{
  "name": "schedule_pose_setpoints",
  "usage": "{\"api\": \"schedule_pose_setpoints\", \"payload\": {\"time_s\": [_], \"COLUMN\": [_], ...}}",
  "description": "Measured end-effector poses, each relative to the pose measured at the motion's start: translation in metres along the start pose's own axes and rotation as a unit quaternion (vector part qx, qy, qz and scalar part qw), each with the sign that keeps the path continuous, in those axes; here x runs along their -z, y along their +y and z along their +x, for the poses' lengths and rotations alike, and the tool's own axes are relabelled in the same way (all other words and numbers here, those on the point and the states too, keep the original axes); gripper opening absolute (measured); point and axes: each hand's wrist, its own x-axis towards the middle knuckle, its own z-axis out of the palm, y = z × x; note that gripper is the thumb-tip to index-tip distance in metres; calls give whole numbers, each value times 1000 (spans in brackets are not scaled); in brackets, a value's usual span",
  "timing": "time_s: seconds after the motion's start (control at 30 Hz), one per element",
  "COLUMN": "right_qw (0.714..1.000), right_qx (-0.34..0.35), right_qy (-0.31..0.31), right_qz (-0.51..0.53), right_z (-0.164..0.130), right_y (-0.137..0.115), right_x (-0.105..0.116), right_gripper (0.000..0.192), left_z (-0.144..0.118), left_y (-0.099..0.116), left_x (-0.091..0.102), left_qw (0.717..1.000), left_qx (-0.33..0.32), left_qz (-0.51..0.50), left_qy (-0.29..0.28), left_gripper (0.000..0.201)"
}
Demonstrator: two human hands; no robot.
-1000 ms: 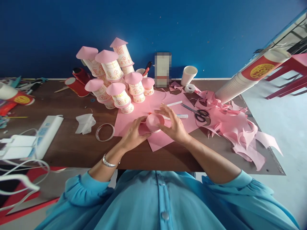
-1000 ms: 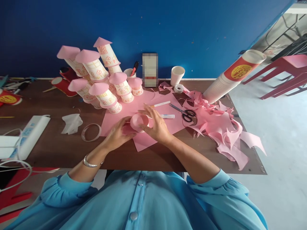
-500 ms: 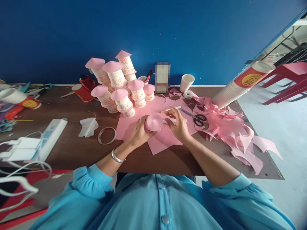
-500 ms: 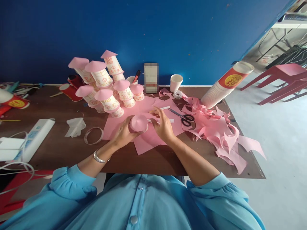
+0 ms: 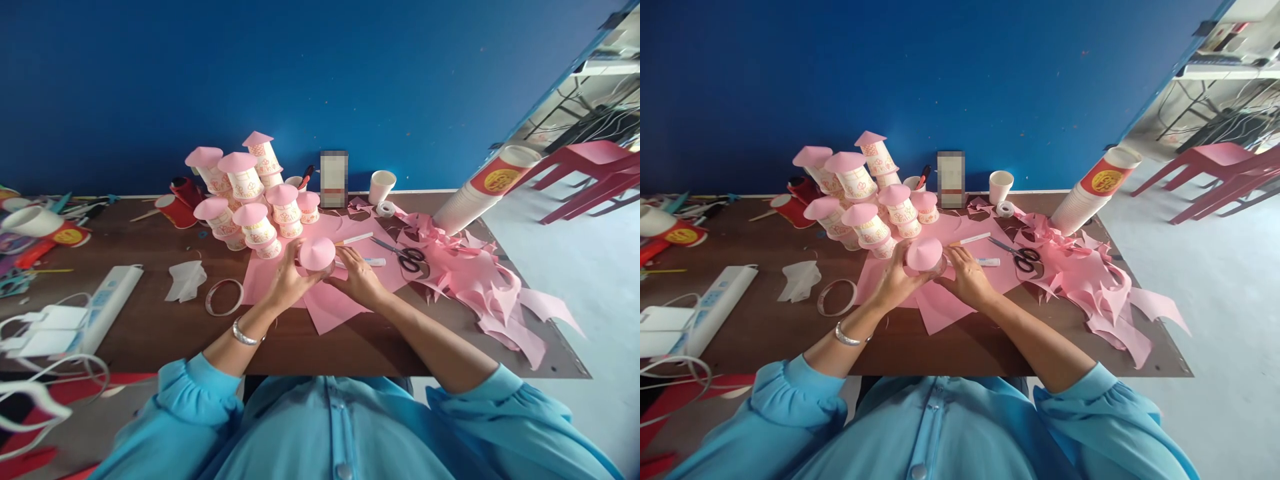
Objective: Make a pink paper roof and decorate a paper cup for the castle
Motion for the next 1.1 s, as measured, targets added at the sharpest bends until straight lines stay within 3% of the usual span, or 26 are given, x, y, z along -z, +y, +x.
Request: {"api": "schedule_pose_setpoints", "payload": {"time_s": [0.13,0.33,0.43,0.57,0.67,0.83,1.1], "right_qw": [1000,994,989,976,963,938,930], "right_qx": [-15,-90,-132,-180,-174,-150,-163], "right_qy": [18,28,48,78,92,70,50], "right_qz": [14,53,55,96,183,303,326], "right_z": [3,12,27,54,70,81,76], "right_y": [-2,3,11,22,25,18,14], "right_x": [-3,-1,6,18,25,34,33], "right_gripper": [56,53,53,51,54,63,63], "left_z": [3,2,-4,-9,-9,-7,-7], "left_y": [-1,-12,-19,-26,-27,-27,-27], "left_x": [-4,-6,-7,-8,-8,-6,-7], "left_qw": [1000,993,990,992,992,991,992], "left_qx": [16,34,66,84,88,99,92], "left_qz": [-15,-116,-123,-87,-70,-64,-64], "left_qy": [-3,-7,4,-43,-57,-60,-60], "left_gripper": [78,79,66,37,23,19,17]}}
